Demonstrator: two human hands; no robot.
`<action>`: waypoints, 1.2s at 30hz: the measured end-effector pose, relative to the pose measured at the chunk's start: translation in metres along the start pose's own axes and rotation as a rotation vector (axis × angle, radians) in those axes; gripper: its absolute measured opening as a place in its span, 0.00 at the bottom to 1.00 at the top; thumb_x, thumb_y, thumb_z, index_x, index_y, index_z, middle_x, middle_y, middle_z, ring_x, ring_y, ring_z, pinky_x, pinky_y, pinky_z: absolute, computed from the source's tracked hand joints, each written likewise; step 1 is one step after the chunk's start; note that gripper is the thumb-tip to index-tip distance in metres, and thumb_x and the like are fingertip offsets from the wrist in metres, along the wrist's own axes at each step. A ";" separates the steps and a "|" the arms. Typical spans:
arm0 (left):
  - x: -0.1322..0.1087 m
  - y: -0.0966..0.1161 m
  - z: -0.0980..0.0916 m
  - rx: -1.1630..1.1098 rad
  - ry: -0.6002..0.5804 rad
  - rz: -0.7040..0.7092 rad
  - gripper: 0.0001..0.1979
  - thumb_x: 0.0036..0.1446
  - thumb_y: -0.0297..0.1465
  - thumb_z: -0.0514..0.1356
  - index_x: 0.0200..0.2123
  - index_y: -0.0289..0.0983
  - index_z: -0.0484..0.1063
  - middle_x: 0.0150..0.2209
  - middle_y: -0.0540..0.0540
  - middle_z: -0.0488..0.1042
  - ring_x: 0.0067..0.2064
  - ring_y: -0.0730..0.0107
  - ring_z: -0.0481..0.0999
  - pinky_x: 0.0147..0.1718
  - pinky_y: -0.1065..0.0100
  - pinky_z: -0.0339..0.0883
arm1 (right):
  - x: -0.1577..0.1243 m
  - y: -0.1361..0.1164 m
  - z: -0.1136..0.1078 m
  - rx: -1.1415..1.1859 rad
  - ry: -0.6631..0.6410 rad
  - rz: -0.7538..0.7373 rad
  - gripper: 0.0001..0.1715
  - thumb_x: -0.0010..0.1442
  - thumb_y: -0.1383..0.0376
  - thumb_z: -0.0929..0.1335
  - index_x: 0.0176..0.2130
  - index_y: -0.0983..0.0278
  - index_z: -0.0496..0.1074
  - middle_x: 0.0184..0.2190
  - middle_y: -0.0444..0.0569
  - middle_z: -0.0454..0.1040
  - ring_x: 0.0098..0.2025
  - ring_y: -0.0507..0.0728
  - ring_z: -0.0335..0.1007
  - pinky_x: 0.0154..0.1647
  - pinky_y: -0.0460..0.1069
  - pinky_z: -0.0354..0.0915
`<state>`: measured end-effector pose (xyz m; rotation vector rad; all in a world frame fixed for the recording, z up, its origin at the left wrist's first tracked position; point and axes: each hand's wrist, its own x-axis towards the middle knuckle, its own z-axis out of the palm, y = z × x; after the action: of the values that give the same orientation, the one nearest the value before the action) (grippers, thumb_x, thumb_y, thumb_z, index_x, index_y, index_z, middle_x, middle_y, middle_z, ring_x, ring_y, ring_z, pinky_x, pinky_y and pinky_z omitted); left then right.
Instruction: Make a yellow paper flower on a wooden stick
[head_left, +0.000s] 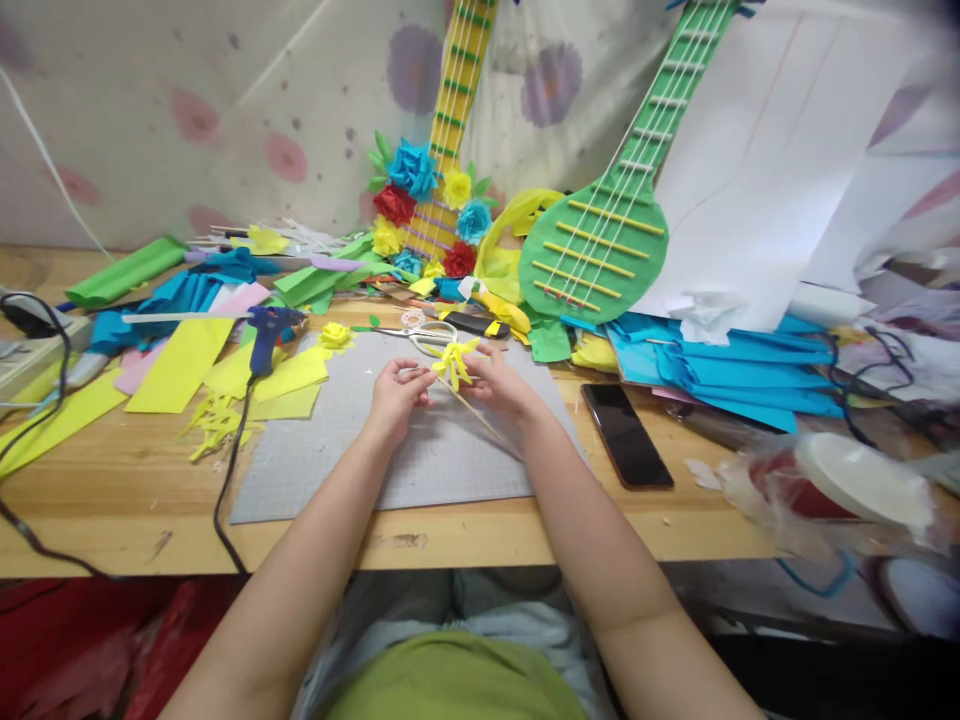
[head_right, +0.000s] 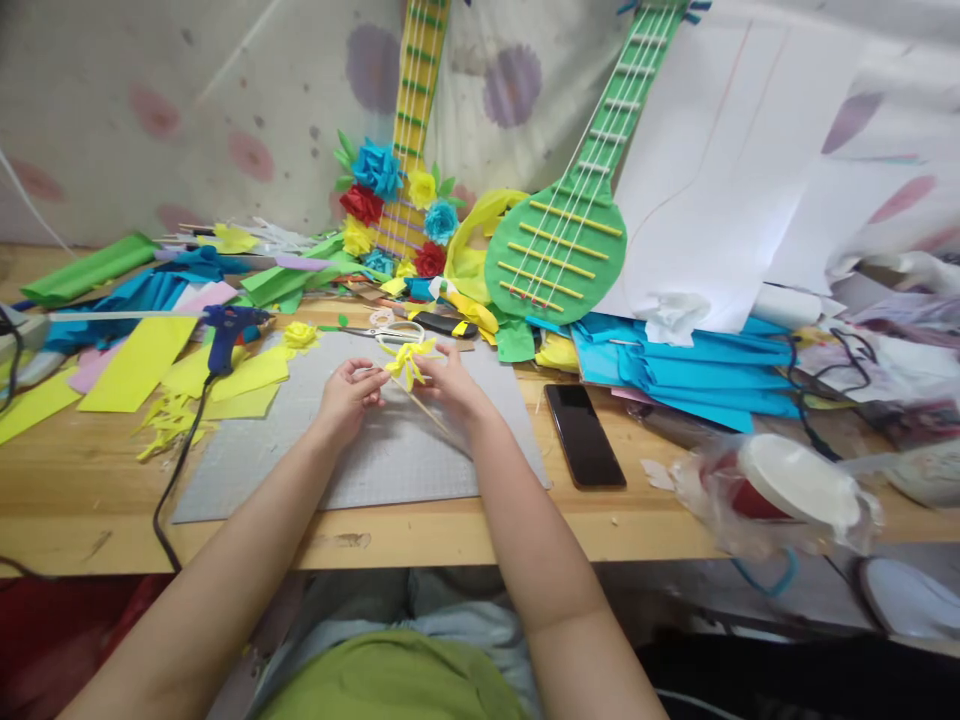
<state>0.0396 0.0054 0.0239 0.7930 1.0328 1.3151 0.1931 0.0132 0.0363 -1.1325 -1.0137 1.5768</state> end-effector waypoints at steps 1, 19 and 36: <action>-0.001 0.000 0.001 -0.003 -0.025 -0.001 0.25 0.28 0.29 0.68 0.30 0.37 0.58 0.23 0.55 0.70 0.13 0.85 0.59 0.15 0.75 0.62 | 0.000 0.000 -0.001 0.081 -0.129 0.053 0.24 0.46 0.62 0.69 0.42 0.60 0.57 0.35 0.46 0.71 0.33 0.52 0.70 0.38 0.52 0.68; -0.004 0.005 0.002 -0.218 -0.063 -0.206 0.18 0.35 0.23 0.66 0.27 0.36 0.59 0.15 0.61 0.58 0.12 0.89 0.53 0.13 0.82 0.58 | 0.015 0.025 0.010 0.242 -0.175 -0.056 0.29 0.34 0.67 0.74 0.37 0.61 0.62 0.27 0.39 0.71 0.25 0.47 0.66 0.27 0.43 0.65; -0.005 0.003 0.004 -0.241 -0.072 -0.260 0.16 0.36 0.22 0.66 0.26 0.35 0.60 0.15 0.60 0.58 0.12 0.90 0.53 0.13 0.83 0.58 | 0.029 0.035 0.007 0.174 -0.015 -0.258 0.34 0.31 0.64 0.75 0.37 0.60 0.59 0.25 0.37 0.70 0.27 0.50 0.69 0.27 0.45 0.65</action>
<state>0.0424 0.0014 0.0289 0.5019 0.8685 1.1529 0.1742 0.0316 -0.0010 -0.8365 -0.9700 1.4369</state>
